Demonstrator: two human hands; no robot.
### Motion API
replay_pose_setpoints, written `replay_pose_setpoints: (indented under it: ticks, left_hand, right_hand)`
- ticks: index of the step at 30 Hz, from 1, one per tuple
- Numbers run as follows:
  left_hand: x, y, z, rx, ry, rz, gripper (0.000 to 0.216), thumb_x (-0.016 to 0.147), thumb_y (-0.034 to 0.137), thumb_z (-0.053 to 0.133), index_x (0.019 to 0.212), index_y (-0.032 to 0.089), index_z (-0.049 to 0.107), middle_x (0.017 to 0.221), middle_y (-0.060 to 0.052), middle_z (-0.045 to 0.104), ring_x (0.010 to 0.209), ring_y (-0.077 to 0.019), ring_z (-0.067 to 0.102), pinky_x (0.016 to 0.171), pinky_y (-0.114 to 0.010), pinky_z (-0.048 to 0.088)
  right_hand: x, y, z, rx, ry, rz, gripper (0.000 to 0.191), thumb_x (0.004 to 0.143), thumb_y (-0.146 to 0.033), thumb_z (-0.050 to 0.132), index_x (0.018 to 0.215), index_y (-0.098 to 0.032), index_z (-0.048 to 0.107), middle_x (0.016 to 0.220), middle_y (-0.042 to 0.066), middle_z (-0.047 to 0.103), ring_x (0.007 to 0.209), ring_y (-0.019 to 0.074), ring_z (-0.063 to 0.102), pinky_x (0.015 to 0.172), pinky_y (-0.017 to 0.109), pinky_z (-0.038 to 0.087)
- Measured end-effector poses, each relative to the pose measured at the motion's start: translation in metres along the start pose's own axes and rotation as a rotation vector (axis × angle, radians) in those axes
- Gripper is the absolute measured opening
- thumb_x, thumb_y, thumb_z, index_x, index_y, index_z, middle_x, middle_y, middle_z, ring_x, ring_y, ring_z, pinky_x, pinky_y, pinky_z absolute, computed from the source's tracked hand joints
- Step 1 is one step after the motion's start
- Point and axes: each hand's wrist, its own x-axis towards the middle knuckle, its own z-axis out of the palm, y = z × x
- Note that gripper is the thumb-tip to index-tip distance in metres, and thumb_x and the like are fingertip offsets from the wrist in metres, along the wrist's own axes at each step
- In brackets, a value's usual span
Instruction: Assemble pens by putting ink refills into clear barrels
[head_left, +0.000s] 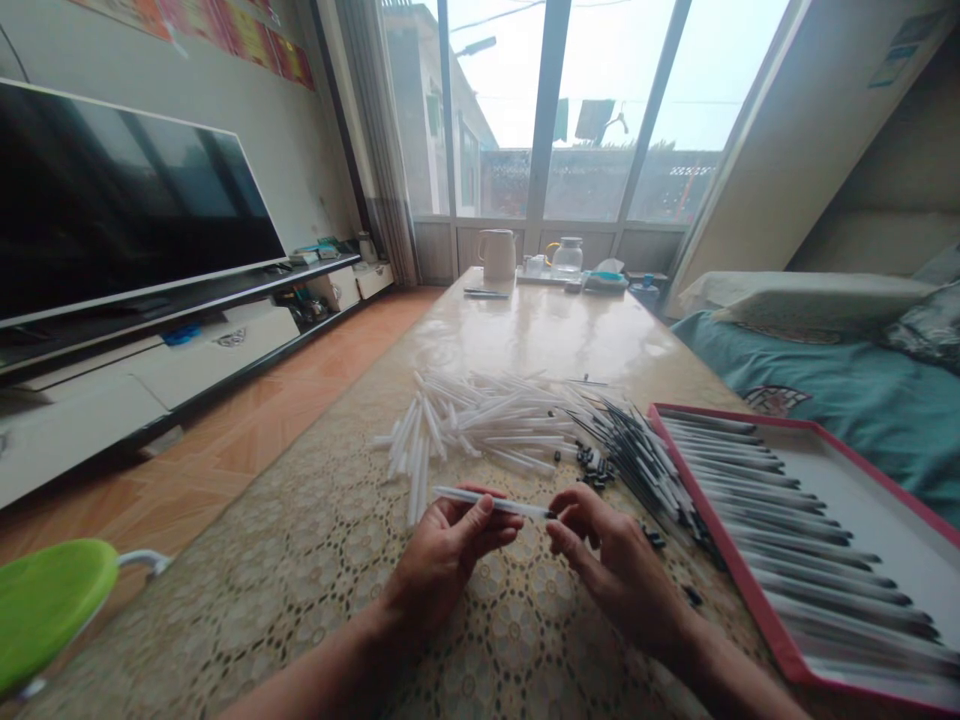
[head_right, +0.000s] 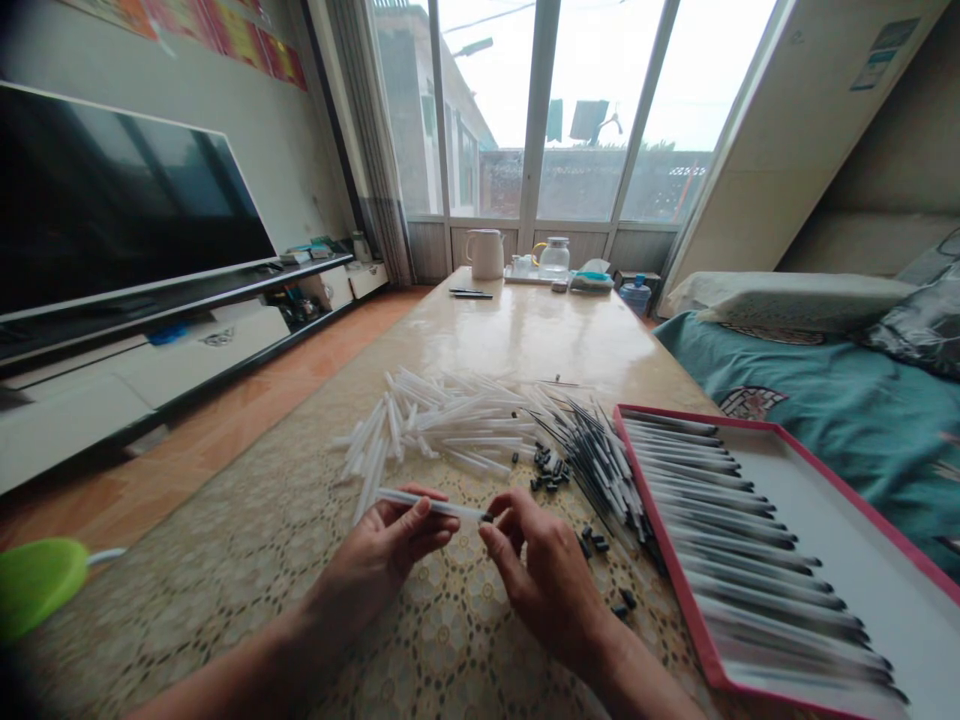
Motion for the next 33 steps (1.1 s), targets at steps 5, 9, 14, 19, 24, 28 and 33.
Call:
replay_pose_setpoints:
  ticks: [5, 9, 14, 19, 24, 28, 33]
  left_hand:
    - [-0.0006, 0.0002, 0.0013, 0.031, -0.035, -0.002, 0.020, 0.072, 0.026, 0.074, 0.082, 0.012, 0.065, 0.073, -0.009, 0.074, 0.070, -0.0168, 0.070, 0.068, -0.025, 0.054]
    - [0.0003, 0.0006, 0.0012, 0.028, -0.017, 0.000, 0.021, 0.071, 0.027, 0.074, 0.083, 0.012, 0.065, 0.073, -0.009, 0.074, 0.070, -0.0168, 0.070, 0.068, -0.025, 0.054]
    - [0.0013, 0.0013, 0.0011, 0.020, 0.003, -0.002, 0.022, 0.069, 0.027, 0.076, 0.081, 0.012, 0.065, 0.072, -0.008, 0.073, 0.069, -0.0163, 0.069, 0.068, -0.025, 0.054]
    - [0.0004, 0.0003, -0.0001, 0.031, -0.017, -0.008, 0.021, 0.071, 0.027, 0.074, 0.084, 0.011, 0.065, 0.073, -0.009, 0.073, 0.071, -0.0170, 0.070, 0.069, -0.026, 0.054]
    - [0.0011, 0.0001, -0.0003, 0.018, 0.020, -0.006, 0.024, 0.068, 0.027, 0.076, 0.082, 0.011, 0.065, 0.073, -0.008, 0.073, 0.070, -0.0174, 0.069, 0.068, -0.026, 0.054]
    - [0.0008, 0.0002, 0.0002, 0.045, -0.018, -0.009, 0.023, 0.071, 0.028, 0.074, 0.083, 0.011, 0.065, 0.072, -0.009, 0.073, 0.070, -0.0175, 0.069, 0.067, -0.026, 0.054]
    - [0.0005, 0.0000, -0.0002, 0.027, 0.010, 0.000, 0.023, 0.069, 0.027, 0.076, 0.082, 0.011, 0.065, 0.074, -0.008, 0.073, 0.070, -0.0172, 0.069, 0.068, -0.026, 0.054]
  right_hand:
    - [-0.0008, 0.0016, 0.0028, -0.027, -0.016, -0.011, 0.040, 0.095, -0.037, 0.031, 0.065, -0.019, 0.050, 0.056, -0.001, 0.057, 0.052, 0.0115, 0.053, 0.054, 0.022, 0.038]
    - [0.0001, 0.0045, 0.0046, -0.005, -0.054, 0.011, 0.034, 0.095, -0.040, 0.032, 0.077, -0.020, 0.052, 0.057, -0.001, 0.061, 0.050, 0.0116, 0.054, 0.053, 0.022, 0.038]
    - [-0.0003, 0.0051, 0.0057, -0.028, -0.057, -0.006, 0.024, 0.094, -0.036, 0.035, 0.084, -0.020, 0.050, 0.062, -0.002, 0.063, 0.053, 0.0118, 0.055, 0.053, 0.021, 0.037]
    - [0.0008, 0.0078, 0.0069, -0.035, -0.053, 0.011, 0.042, 0.096, -0.041, 0.027, 0.068, -0.020, 0.050, 0.054, -0.001, 0.059, 0.050, 0.0119, 0.054, 0.053, 0.022, 0.036]
    - [-0.0001, 0.0086, 0.0044, -0.048, -0.060, 0.011, 0.024, 0.094, -0.039, 0.036, 0.091, -0.020, 0.050, 0.060, -0.003, 0.063, 0.051, 0.0121, 0.055, 0.054, 0.022, 0.036]
    - [-0.0006, 0.0082, 0.0044, -0.038, -0.070, -0.003, 0.044, 0.096, -0.041, 0.025, 0.067, -0.020, 0.049, 0.055, -0.001, 0.061, 0.050, 0.0115, 0.054, 0.055, 0.022, 0.037]
    - [0.0002, 0.0072, 0.0055, -0.049, -0.068, 0.018, 0.028, 0.094, -0.042, 0.033, 0.087, -0.020, 0.049, 0.057, -0.003, 0.063, 0.051, 0.0125, 0.057, 0.053, 0.022, 0.037]
